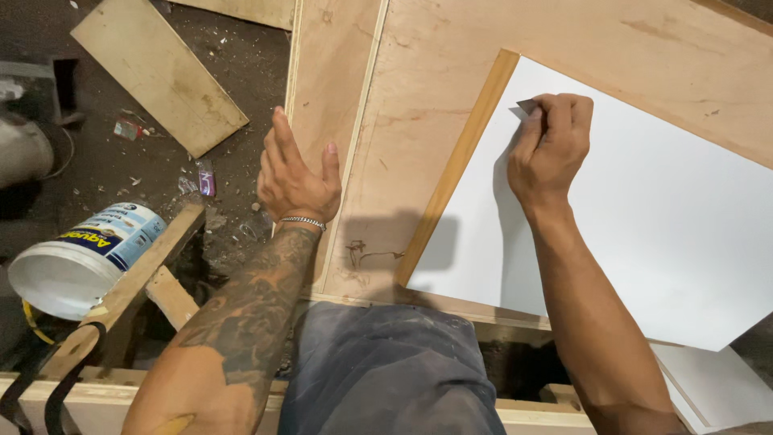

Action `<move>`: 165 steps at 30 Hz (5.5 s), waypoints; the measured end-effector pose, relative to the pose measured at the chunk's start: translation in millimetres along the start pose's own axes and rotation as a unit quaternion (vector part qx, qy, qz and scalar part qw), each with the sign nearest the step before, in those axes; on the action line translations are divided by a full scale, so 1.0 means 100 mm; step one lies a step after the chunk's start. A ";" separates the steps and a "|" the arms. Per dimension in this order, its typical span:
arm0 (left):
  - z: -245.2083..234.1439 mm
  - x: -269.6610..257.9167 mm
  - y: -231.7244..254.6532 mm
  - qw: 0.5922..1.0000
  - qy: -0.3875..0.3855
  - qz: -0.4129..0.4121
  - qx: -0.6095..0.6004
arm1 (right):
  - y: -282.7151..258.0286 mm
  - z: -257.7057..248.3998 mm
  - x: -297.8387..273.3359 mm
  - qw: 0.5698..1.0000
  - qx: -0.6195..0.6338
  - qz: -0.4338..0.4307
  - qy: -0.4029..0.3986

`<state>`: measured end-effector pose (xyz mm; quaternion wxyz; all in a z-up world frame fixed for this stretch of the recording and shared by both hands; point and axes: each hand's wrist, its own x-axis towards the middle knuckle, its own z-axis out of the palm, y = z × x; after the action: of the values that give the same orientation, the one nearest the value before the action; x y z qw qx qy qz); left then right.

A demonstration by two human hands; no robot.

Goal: The person shaves the edge of a wooden board using a small blade by hand, and then repeats the process on a larger white laminate board.

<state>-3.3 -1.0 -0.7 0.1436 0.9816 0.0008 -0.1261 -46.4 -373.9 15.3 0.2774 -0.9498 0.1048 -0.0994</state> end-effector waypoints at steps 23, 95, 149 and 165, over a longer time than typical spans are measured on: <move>0.14 -0.01 -0.07 0.999 -0.025 -0.047 -0.002 | -0.44 -0.52 -0.13 0.969 -0.071 -0.022 -0.236; 0.50 0.60 1.18 0.931 0.098 0.353 -0.003 | 0.21 -0.70 -4.39 0.559 0.224 0.760 0.245; -0.32 -0.31 -1.14 0.972 -0.095 -0.147 -0.159 | 4.48 -1.92 -3.80 0.781 -0.368 0.475 -0.170; -0.27 -0.18 0.78 0.995 0.064 -0.038 0.060 | 2.01 -2.28 -2.40 0.781 -0.149 0.596 0.114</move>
<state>-11.2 -67.8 50.4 0.0795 0.9937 0.0402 -0.0687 -361.6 -594.0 62.1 0.1227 -0.7090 0.6945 -0.0054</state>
